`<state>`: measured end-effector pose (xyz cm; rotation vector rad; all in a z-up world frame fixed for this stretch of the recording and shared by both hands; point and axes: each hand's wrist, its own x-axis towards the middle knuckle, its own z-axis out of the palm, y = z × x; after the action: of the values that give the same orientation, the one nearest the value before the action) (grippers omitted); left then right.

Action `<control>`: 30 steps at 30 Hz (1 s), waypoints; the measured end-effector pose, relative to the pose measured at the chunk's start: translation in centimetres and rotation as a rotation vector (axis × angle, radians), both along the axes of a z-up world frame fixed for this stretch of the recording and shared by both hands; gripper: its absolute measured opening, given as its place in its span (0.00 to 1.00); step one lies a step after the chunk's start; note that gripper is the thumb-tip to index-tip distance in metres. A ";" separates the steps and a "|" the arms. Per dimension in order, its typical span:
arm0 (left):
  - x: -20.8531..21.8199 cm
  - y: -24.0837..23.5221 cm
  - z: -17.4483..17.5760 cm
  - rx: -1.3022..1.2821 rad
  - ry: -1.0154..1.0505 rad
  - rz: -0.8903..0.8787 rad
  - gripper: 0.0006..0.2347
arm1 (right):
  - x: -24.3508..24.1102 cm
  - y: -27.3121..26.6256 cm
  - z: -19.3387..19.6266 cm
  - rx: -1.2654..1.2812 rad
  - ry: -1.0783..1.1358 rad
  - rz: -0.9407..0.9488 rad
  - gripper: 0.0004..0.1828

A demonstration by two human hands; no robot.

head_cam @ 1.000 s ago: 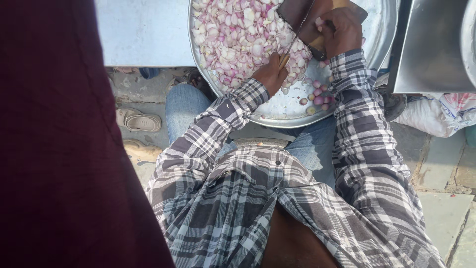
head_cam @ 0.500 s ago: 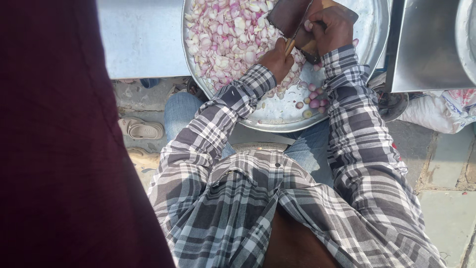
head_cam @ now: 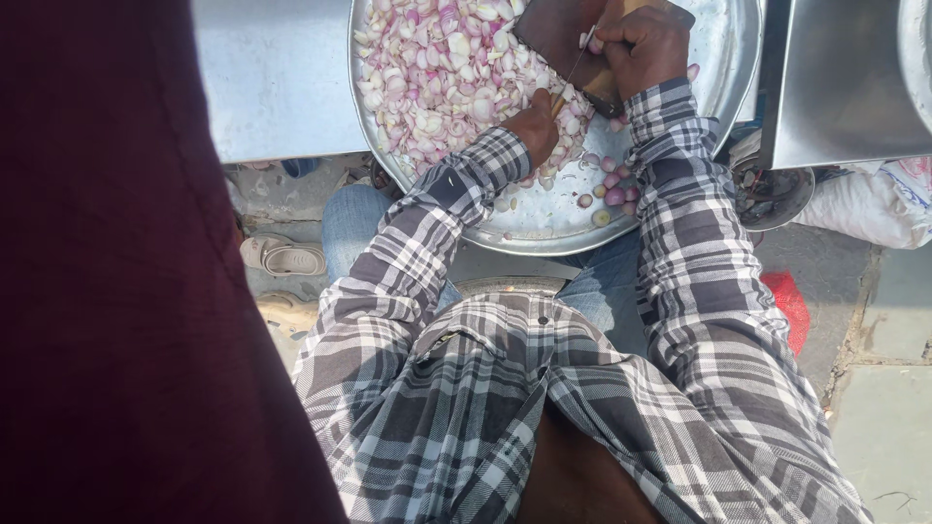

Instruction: The person sits on the ground and uses a knife to chop small red onions on a wooden board placed over a large metal tray. The chopped onions accumulate in the tray as the person continues to slice them one by one.

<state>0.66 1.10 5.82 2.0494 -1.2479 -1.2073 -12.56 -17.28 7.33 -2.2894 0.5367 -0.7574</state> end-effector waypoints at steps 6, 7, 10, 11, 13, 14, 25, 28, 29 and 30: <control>-0.3 -0.6 0.9 0.112 0.052 0.017 0.12 | -0.1 -0.2 -0.8 -0.045 0.002 -0.015 0.11; -0.6 -0.3 1.0 0.114 0.077 0.007 0.12 | -0.5 0.2 -0.8 -0.063 0.010 0.005 0.11; 0.2 -0.8 2.0 0.074 0.136 -0.006 0.12 | 0.3 -0.6 -0.2 -0.125 -0.015 0.036 0.11; 0.2 -0.3 2.1 0.056 0.177 0.004 0.12 | 0.2 -0.6 -0.4 -0.125 -0.026 0.030 0.11; -0.3 1.0 2.2 0.049 0.236 0.004 0.13 | -0.7 0.2 -0.9 -0.079 -0.009 0.002 0.11; -0.3 1.3 2.5 0.037 0.243 0.009 0.13 | -0.6 0.1 -0.8 -0.054 0.008 -0.004 0.12; -0.1 -0.2 1.8 0.013 0.272 0.002 0.14 | 0.0 -1.1 -1.0 -0.154 -0.012 0.017 0.10; -0.3 0.3 1.9 0.073 0.321 0.058 0.14 | -0.3 -0.8 -1.4 -0.203 -0.031 0.013 0.10; -0.5 0.5 2.1 0.076 0.311 0.026 0.15 | -0.6 -0.4 -1.4 -0.180 -0.022 0.009 0.10; -0.2 0.0 2.6 0.064 0.288 -0.003 0.15 | 0.0 -0.9 -1.0 -0.171 -0.026 0.007 0.09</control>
<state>0.49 1.09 8.40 1.8357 -1.0879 -1.4993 -12.60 -18.21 6.31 -2.4327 0.4676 -0.8579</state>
